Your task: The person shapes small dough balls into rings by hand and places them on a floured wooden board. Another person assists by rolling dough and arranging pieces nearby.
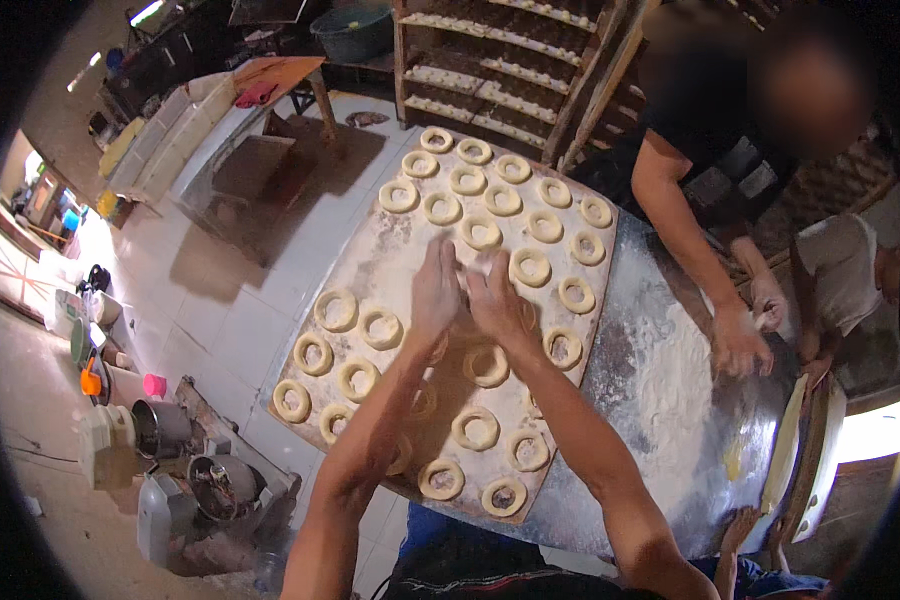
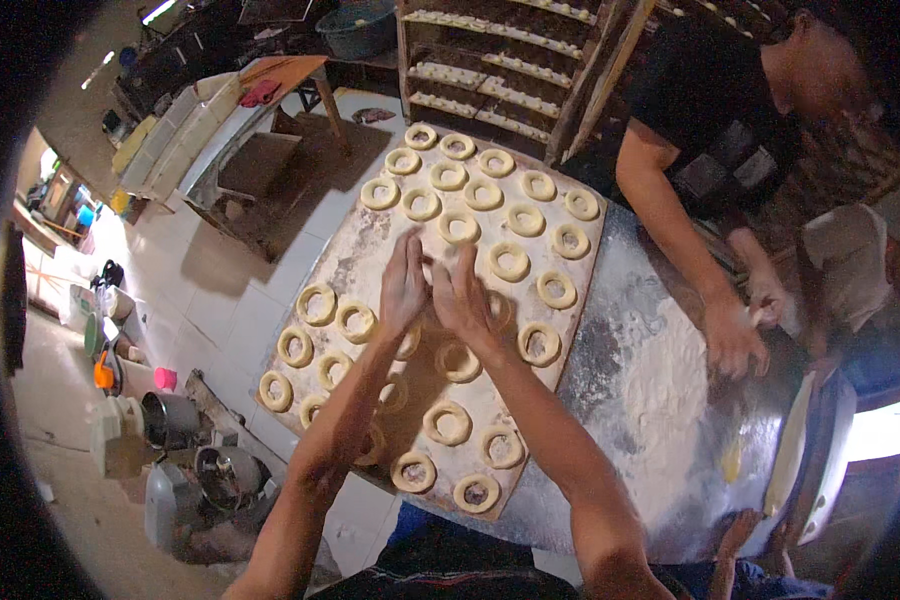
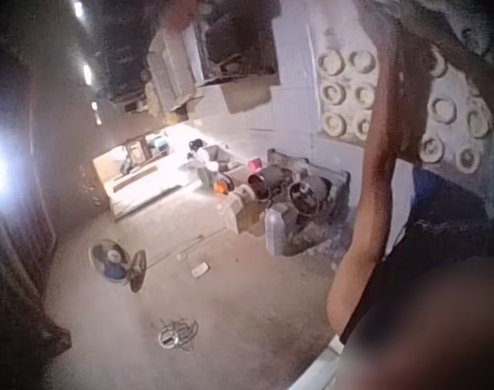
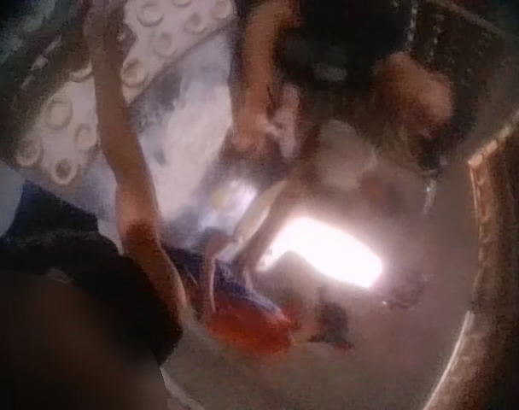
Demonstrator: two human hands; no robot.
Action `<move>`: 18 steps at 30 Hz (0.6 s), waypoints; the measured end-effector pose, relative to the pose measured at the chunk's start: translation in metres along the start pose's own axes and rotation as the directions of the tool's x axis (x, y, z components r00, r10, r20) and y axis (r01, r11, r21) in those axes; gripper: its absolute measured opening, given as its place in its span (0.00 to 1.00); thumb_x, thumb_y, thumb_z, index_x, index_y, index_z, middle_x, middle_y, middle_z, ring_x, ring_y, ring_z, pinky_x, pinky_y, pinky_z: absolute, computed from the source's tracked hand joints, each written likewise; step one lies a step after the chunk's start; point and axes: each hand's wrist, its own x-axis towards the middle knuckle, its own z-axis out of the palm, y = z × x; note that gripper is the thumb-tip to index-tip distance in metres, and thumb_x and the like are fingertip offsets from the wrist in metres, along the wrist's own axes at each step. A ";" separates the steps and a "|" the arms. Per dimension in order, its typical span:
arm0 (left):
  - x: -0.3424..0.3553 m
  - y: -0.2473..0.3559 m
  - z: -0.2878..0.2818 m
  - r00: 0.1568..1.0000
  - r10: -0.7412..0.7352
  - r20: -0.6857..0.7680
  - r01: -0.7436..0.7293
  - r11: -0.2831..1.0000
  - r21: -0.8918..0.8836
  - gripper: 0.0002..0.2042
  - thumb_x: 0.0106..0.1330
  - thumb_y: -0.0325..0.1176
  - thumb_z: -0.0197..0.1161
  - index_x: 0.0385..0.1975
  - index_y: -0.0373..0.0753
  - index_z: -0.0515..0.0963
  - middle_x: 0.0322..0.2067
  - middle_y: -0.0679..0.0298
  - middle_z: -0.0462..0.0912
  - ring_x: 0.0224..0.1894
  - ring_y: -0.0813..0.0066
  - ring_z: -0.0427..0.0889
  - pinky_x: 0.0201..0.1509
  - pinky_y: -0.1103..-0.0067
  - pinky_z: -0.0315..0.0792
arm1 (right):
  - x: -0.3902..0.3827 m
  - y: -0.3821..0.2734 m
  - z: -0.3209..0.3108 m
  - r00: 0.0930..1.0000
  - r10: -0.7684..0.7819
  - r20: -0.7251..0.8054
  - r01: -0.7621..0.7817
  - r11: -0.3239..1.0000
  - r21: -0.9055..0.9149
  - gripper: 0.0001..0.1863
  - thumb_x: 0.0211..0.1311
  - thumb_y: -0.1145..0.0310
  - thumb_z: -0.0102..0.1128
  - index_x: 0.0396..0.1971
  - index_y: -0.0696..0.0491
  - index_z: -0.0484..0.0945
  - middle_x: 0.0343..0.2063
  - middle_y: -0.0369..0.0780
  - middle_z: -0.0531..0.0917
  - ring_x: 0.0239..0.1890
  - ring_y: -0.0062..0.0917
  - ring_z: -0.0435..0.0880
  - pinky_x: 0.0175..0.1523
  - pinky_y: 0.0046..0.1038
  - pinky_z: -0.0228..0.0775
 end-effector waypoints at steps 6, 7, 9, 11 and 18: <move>0.030 -0.050 -0.007 0.952 0.126 0.279 -0.246 0.858 0.451 0.15 0.61 0.41 0.60 0.44 0.40 0.79 0.34 0.52 0.77 0.36 0.56 0.79 0.42 0.66 0.73 | -0.039 0.036 -0.056 0.907 -0.269 -0.324 0.296 0.955 0.037 0.23 0.67 0.75 0.44 0.61 0.56 0.57 0.33 0.46 0.84 0.37 0.30 0.84 0.45 0.31 0.74; 0.029 -0.050 -0.012 0.887 0.118 0.447 -0.352 0.799 0.488 0.15 0.58 0.42 0.63 0.40 0.41 0.81 0.34 0.52 0.77 0.38 0.55 0.79 0.44 0.65 0.73 | -0.061 0.048 -0.068 0.945 -0.123 -0.303 0.168 0.978 0.127 0.21 0.67 0.74 0.44 0.60 0.56 0.59 0.32 0.44 0.84 0.35 0.29 0.84 0.43 0.31 0.74; 0.026 -0.039 -0.015 0.910 0.088 0.406 -0.316 0.780 0.540 0.15 0.48 0.42 0.69 0.34 0.42 0.83 0.37 0.53 0.79 0.38 0.54 0.79 0.44 0.67 0.73 | -0.109 0.072 -0.090 0.968 0.014 -0.251 0.029 0.985 0.168 0.19 0.67 0.74 0.45 0.57 0.57 0.62 0.30 0.42 0.84 0.32 0.28 0.83 0.41 0.30 0.74; 0.018 -0.018 -0.009 0.944 0.095 0.315 -0.251 0.828 0.501 0.23 0.46 0.40 0.72 0.43 0.39 0.79 0.46 0.55 0.79 0.39 0.61 0.79 0.44 0.69 0.73 | -0.160 0.093 -0.117 0.969 -0.026 -0.247 0.036 0.999 0.035 0.16 0.67 0.74 0.45 0.53 0.59 0.65 0.26 0.41 0.82 0.28 0.25 0.82 0.38 0.28 0.73; -0.167 0.088 0.152 0.672 0.532 0.515 -0.501 0.839 -0.213 0.11 0.57 0.25 0.65 0.39 0.36 0.73 0.35 0.56 0.74 0.36 0.66 0.76 0.36 0.76 0.72 | -0.312 0.130 -0.170 0.759 0.174 -0.628 -0.002 0.964 0.265 0.08 0.65 0.78 0.46 0.43 0.59 0.72 0.15 0.37 0.75 0.16 0.19 0.74 0.23 0.26 0.66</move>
